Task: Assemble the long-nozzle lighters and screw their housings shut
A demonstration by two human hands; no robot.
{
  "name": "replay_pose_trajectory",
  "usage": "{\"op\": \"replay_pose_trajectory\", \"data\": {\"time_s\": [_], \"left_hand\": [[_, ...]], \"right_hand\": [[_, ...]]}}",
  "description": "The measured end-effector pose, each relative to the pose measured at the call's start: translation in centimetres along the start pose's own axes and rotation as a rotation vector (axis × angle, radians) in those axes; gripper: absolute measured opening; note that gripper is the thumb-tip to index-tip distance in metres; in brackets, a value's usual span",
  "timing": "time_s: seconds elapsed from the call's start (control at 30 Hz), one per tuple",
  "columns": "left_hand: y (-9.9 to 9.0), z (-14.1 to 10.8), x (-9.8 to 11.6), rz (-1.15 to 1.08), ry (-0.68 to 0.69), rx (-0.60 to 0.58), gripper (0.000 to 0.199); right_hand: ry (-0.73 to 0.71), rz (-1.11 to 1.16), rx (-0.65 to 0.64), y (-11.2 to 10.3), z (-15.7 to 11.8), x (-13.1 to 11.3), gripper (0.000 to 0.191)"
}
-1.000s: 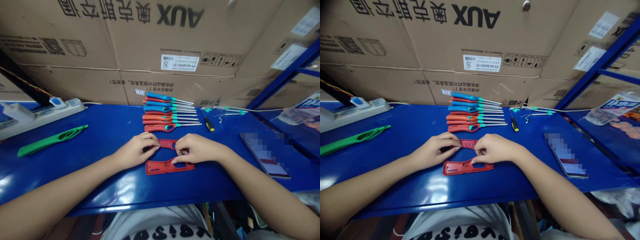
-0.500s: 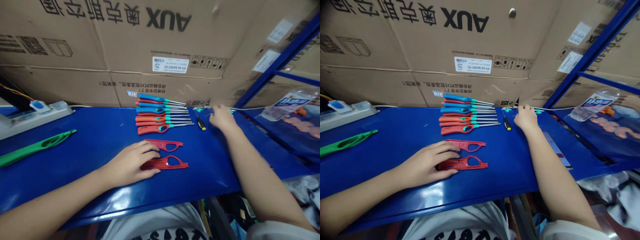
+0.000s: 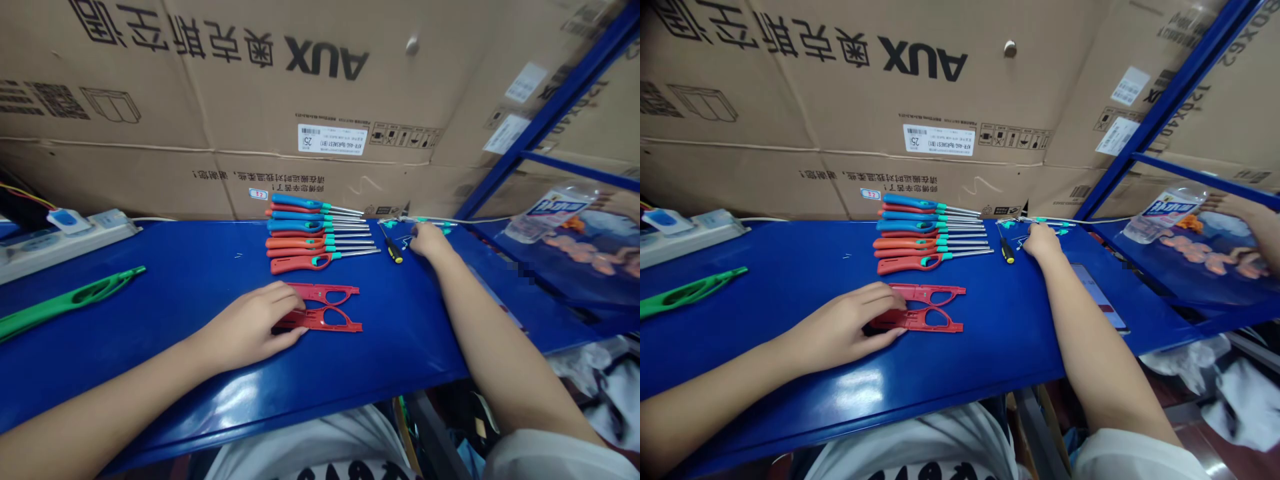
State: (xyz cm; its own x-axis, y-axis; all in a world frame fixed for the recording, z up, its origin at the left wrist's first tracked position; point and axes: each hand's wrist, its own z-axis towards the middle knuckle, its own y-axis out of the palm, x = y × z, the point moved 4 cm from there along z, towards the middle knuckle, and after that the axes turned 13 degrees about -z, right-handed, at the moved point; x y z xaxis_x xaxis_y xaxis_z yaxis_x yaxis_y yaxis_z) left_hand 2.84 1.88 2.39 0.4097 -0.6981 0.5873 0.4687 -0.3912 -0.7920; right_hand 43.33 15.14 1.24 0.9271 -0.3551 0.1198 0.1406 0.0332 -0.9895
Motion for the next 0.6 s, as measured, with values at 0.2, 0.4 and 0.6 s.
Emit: {"op": "replay_pose_trajectory", "data": {"time_s": [0.2,0.4,0.6], "left_hand": [[-0.7,-0.1,-0.4,0.083,-0.038,-0.013,0.025],[-0.9,0.0,-0.6,0.146,-0.033,-0.033,0.028],[-1.1,0.0,-0.8,0.119,-0.057,-0.047,0.024]], "right_hand": [[-0.046,0.02,-0.105,-1.0,-0.4,-0.4,0.035],[0.074,-0.061,-0.123,-1.5,-1.4,0.3,0.035],[0.187,-0.1,-0.175,-2.2,-2.4,-0.1,0.037]]}}
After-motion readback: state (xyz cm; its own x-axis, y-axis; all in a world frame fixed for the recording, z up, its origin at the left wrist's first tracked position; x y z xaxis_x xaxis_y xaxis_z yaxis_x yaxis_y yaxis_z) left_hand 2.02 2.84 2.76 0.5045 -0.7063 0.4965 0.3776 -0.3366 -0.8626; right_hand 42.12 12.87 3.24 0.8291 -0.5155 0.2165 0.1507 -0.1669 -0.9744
